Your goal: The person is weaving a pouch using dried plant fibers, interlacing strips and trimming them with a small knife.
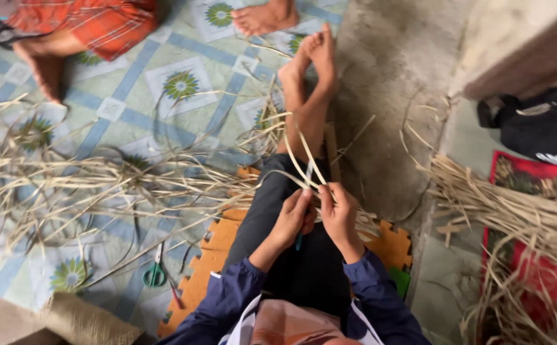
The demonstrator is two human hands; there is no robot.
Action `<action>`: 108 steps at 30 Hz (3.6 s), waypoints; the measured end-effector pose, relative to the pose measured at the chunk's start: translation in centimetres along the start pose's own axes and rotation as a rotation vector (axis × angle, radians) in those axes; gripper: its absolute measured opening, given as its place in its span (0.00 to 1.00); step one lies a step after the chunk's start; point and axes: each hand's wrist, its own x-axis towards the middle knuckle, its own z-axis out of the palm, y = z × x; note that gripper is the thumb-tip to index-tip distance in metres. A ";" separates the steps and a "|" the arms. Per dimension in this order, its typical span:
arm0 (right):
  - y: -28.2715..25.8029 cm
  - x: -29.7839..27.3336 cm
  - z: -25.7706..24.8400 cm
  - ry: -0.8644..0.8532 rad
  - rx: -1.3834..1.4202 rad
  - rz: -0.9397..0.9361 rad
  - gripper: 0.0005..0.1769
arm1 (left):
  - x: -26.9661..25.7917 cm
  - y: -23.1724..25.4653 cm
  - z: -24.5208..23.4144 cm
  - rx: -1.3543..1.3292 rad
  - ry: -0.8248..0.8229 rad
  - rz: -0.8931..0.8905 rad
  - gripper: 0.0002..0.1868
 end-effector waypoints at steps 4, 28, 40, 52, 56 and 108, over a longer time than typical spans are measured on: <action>0.0 -0.5 -0.9 -0.072 0.009 -0.021 0.08 | -0.7 2.4 1.6 0.115 -0.024 0.022 0.28; 7.2 -2.3 -7.8 -0.437 0.208 0.144 0.20 | 0.7 3.7 2.7 0.093 -0.235 -0.166 0.25; 18.8 -4.9 -9.7 -0.422 0.065 0.382 0.22 | 3.6 16.8 -8.5 0.122 0.063 -0.136 0.23; 6.2 2.0 0.3 -0.571 0.131 0.214 0.16 | 3.1 -0.5 -4.2 0.062 -0.097 -0.162 0.30; 6.6 2.4 0.6 -0.598 0.150 0.167 0.17 | 6.4 -2.4 -4.5 0.282 -0.040 0.050 0.37; 26.0 0.5 -17.0 -0.621 -0.634 0.436 0.23 | 6.5 13.4 -4.0 0.198 -0.108 -0.067 0.25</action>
